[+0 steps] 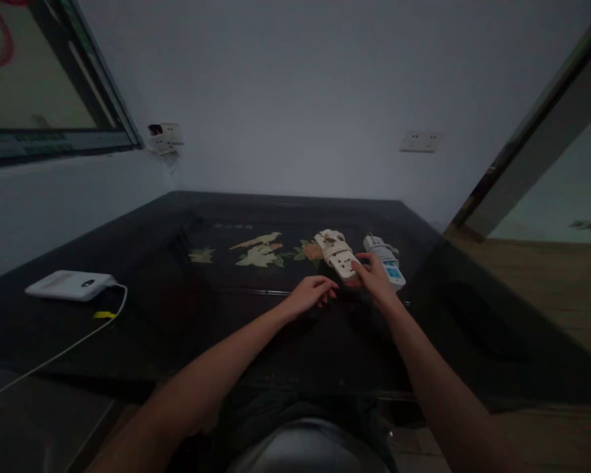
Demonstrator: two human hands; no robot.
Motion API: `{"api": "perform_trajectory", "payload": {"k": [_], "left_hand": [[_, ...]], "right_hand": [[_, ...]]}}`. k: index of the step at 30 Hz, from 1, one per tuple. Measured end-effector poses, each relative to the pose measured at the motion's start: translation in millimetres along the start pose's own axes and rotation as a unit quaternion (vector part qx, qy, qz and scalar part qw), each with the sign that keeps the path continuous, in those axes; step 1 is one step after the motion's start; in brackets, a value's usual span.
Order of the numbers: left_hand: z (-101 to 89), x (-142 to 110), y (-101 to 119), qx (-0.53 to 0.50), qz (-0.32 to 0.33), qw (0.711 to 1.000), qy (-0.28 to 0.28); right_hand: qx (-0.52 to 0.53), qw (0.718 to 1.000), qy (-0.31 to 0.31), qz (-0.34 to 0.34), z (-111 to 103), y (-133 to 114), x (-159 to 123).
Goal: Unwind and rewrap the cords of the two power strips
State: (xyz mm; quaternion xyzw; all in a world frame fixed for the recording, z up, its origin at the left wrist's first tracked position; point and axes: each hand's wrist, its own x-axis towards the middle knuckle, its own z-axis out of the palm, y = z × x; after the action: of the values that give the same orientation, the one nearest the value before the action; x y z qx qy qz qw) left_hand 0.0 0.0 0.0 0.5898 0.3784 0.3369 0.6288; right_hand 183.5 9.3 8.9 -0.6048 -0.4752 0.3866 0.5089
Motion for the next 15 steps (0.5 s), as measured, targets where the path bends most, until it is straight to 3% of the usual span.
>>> {"api": "perform_trajectory", "payload": {"k": [5, 9, 15], "left_hand": [[0.7, 5, -8, -0.003, 0.027, 0.997, 0.068], [1.3, 7, -8, -0.032, 0.072, 0.991, 0.107], [1.4, 2, 1, -0.118, 0.137, 0.967, 0.179]], "right_hand": [[0.098, 0.994, -0.054, -0.017, 27, -3, -17], [0.212, 0.972, -0.099, -0.029, 37, -3, -27], [0.241, 0.955, -0.172, -0.030, 50, -3, -40]]}}
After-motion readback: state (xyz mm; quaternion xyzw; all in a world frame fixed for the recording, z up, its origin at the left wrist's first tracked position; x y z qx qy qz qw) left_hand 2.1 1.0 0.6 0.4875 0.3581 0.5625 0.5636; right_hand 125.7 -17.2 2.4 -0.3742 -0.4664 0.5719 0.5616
